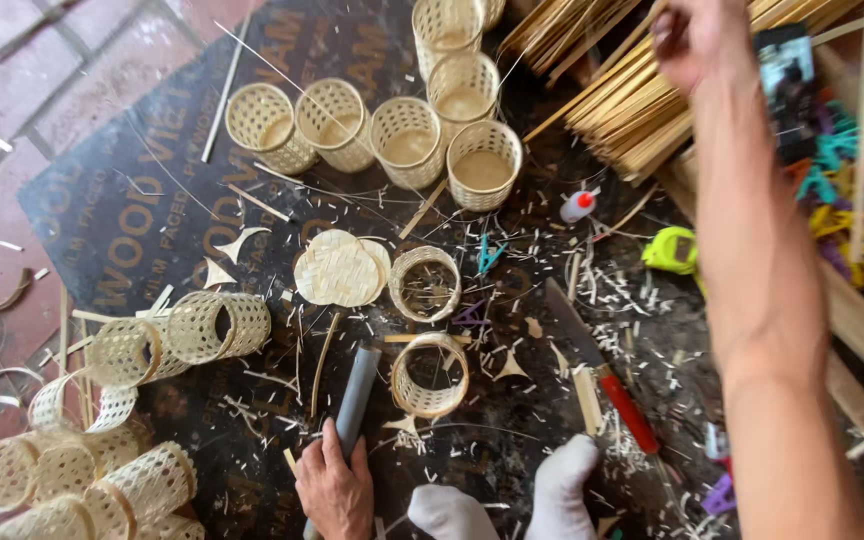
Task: The person weaves a small cylindrical basket from thin bamboo strips, using a cylindrical form to shape the body. They bend and insert strips, trim excess with pliers, and secure the rim. The person sits cross-legged on the floor throughout.
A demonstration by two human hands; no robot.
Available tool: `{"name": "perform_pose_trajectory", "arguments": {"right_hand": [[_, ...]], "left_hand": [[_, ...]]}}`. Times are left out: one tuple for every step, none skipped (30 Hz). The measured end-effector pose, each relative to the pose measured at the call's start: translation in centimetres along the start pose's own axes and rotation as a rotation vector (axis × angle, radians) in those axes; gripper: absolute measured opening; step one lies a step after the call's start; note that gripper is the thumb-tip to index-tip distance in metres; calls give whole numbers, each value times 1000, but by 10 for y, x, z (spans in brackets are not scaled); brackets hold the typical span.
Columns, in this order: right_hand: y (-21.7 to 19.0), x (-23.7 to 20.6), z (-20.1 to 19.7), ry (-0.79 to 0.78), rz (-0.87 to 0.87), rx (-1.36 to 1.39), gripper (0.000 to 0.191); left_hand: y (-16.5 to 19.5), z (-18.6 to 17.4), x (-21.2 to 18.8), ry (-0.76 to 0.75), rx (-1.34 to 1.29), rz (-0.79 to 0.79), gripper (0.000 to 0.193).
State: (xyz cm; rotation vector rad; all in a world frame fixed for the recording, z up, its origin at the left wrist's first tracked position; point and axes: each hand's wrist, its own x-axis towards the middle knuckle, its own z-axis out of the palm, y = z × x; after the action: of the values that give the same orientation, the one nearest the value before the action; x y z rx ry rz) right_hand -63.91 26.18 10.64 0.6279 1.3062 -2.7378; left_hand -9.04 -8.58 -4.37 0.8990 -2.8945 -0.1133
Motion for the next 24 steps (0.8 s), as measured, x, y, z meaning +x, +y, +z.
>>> {"name": "perform_pose_trajectory", "arguments": {"right_hand": [[-4, -28, -10, -146, 12, 37, 18], [-7, -58, -19, -275, 15, 58, 19], [-5, -92, -27, -397, 19, 77, 24], [1, -129, -35, -515, 28, 90, 30], [6, -165, -42, -566, 86, 147, 33], [11, -202, -48, -611, 149, 195, 37], [17, -237, -51, -623, 171, 162, 28], [24, -270, -54, -631, 197, 131, 19], [29, -303, -59, -637, 221, 98, 12], [32, -331, -63, -641, 226, 91, 7], [34, -358, -65, -647, 226, 88, 10], [37, -379, -67, -648, 237, 82, 17], [41, -402, -71, -657, 271, 109, 16], [44, -423, -76, -662, 293, 139, 16], [44, -438, -78, -678, 299, 169, 17], [45, -455, -83, -622, 204, -32, 17], [53, -479, -94, -552, 114, -229, 18], [57, -493, -98, -491, 1, -414, 20], [55, -499, -98, -527, -37, -377, 19], [57, -508, -104, -550, -49, -346, 17], [58, -522, -114, -548, -40, -322, 16], [57, -532, -124, -502, -104, -330, 16], [55, -537, -132, -468, -186, -334, 16], [52, -541, -142, -428, -260, -341, 16]], "left_hand": [[-1, -10, -1, -41, -5, -8, 58], [-4, -22, -4, -81, -8, -16, 57], [-8, -33, -3, -62, -69, -39, 56], [-13, -45, -7, -51, -128, -66, 55], [-20, -59, -16, -51, -189, -93, 54], [-26, -74, -28, -46, -317, -143, 51], [-33, -88, -38, -36, -444, -199, 49], [-40, -103, -49, -27, -565, -256, 47], [-44, -117, -66, -74, -784, -365, 48], [-43, -127, -78, -107, -1011, -459, 50], [-40, -137, -86, -136, -1240, -542, 51], [-31, -143, -95, -118, -1308, -439, 44], [-23, -149, -109, -113, -1366, -345, 37], [-17, -157, -125, -158, -1451, -312, 41], [-8, -162, -134, -196, -1545, -260, 45], [4, -167, -141, -211, -1538, -216, 39], [12, -171, -153, -236, -1524, -174, 34], [21, -174, -159, -308, -1623, -215, 36], [31, -176, -161, -368, -1727, -246, 39], [37, -177, -168, -445, -1818, -305, 41], [40, -178, -179, -505, -1837, -332, 42], [44, -178, -185, -568, -1857, -349, 43], [50, -176, -185, -621, -1884, -344, 43], [56, -175, -185, -637, -1905, -303, 44]]}}
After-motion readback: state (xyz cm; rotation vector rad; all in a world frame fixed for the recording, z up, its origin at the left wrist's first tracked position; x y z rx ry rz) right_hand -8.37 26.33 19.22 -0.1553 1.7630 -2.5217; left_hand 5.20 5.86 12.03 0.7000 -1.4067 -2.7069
